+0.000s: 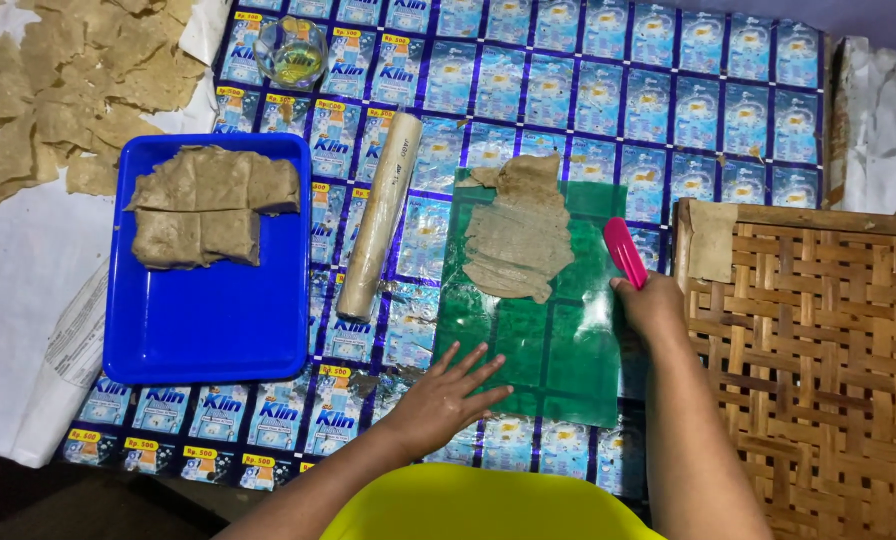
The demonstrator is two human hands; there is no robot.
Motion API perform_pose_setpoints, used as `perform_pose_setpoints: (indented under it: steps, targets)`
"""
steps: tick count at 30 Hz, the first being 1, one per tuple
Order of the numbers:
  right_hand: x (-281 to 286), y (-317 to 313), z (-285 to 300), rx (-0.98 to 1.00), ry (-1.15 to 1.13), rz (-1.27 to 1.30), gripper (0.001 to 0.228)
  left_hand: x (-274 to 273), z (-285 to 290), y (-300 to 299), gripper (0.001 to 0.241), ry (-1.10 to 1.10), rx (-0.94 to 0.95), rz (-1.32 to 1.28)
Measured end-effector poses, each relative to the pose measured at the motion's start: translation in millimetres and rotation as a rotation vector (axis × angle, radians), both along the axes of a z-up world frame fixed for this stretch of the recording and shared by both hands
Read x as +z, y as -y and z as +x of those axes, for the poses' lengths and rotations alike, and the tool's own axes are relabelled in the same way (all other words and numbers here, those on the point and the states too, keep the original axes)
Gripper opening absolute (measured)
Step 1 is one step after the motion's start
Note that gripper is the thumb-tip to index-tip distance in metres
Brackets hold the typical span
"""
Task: Rolling out dough with a wooden rolling pin and shaping it with a small plastic tool.
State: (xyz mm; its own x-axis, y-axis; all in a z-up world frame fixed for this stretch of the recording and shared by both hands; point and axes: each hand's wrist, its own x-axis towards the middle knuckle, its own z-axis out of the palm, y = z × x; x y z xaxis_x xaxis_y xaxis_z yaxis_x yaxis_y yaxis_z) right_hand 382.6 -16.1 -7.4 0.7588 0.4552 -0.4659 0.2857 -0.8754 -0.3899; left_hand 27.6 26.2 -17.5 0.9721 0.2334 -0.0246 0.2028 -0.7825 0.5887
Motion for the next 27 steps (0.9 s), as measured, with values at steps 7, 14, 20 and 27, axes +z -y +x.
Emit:
perform_pose_setpoints:
  steps: [7, 14, 20, 27]
  targets:
    - [-8, 5, -1, 0.089, 0.085, -0.008, 0.034, 3, -2, -4, 0.043, 0.016, 0.003, -0.025]
    - [6, 2, -9, 0.007, 0.039, -0.01, 0.033, -1, -1, -4, 0.043, 0.031, -0.011, -0.018]
    - [-1, 5, -8, -0.008, 0.056, 0.01, 0.033, 0, -2, -4, 0.042, 0.037, -0.003, -0.027]
    - [-9, 6, -4, -0.013, 0.077, 0.007, 0.033, -2, -1, -4, 0.042, 0.031, -0.015, -0.032]
